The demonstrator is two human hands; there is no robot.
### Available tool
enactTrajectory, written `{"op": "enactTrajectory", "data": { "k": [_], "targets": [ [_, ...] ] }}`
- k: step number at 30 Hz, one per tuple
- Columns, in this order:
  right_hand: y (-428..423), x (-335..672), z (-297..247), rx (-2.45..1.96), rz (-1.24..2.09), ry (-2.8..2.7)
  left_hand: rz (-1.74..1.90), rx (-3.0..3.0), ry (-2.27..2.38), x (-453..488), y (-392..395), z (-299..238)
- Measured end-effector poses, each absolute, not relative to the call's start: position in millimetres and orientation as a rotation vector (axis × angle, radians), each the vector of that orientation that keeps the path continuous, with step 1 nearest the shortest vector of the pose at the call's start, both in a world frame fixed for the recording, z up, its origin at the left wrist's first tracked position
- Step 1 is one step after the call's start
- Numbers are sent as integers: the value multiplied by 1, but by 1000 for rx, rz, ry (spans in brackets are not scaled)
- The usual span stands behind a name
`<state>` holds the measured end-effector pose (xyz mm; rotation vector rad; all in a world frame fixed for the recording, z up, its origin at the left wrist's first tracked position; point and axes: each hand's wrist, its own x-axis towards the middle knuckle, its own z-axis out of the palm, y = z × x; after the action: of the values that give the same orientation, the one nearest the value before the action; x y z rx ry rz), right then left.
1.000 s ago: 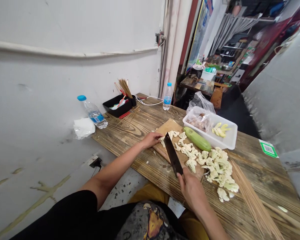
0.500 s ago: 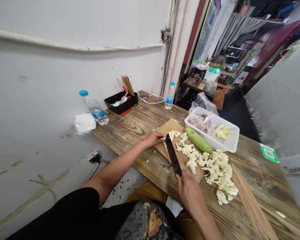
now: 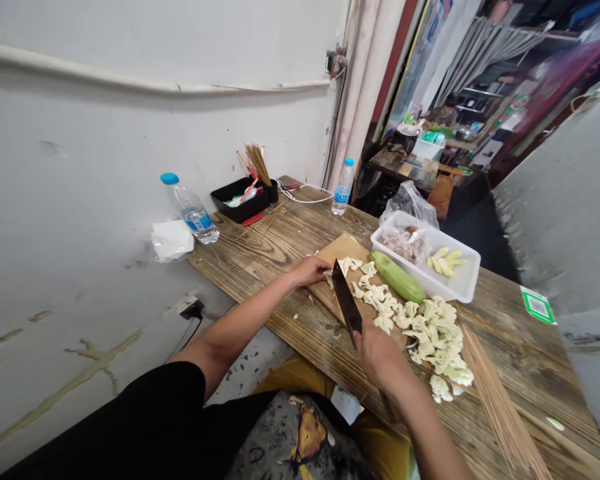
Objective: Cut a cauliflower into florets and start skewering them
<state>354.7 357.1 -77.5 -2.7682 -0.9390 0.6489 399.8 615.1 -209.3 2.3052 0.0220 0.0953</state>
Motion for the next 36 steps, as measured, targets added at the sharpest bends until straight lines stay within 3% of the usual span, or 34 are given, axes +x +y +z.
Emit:
{"op": "enactTrajectory", "data": {
  "k": [4, 8, 16, 24, 36],
  "targets": [
    [339, 368, -85, -2485, 942, -639, 105, 2107, -8, 406, 619, -216],
    [320, 361, -115, -2148, 976, -355, 78, 2124, -75, 413, 619, -215],
    [332, 335, -116, -2401, 727, -522, 185, 2418, 113, 407, 591, -196],
    [326, 338, -124, -2282, 797, -479, 69, 2425, 285, 421, 585, -189],
    [321, 338, -127, -2182, 816, -401, -63, 2351, 174, 425, 600, -191]
  ]
}}
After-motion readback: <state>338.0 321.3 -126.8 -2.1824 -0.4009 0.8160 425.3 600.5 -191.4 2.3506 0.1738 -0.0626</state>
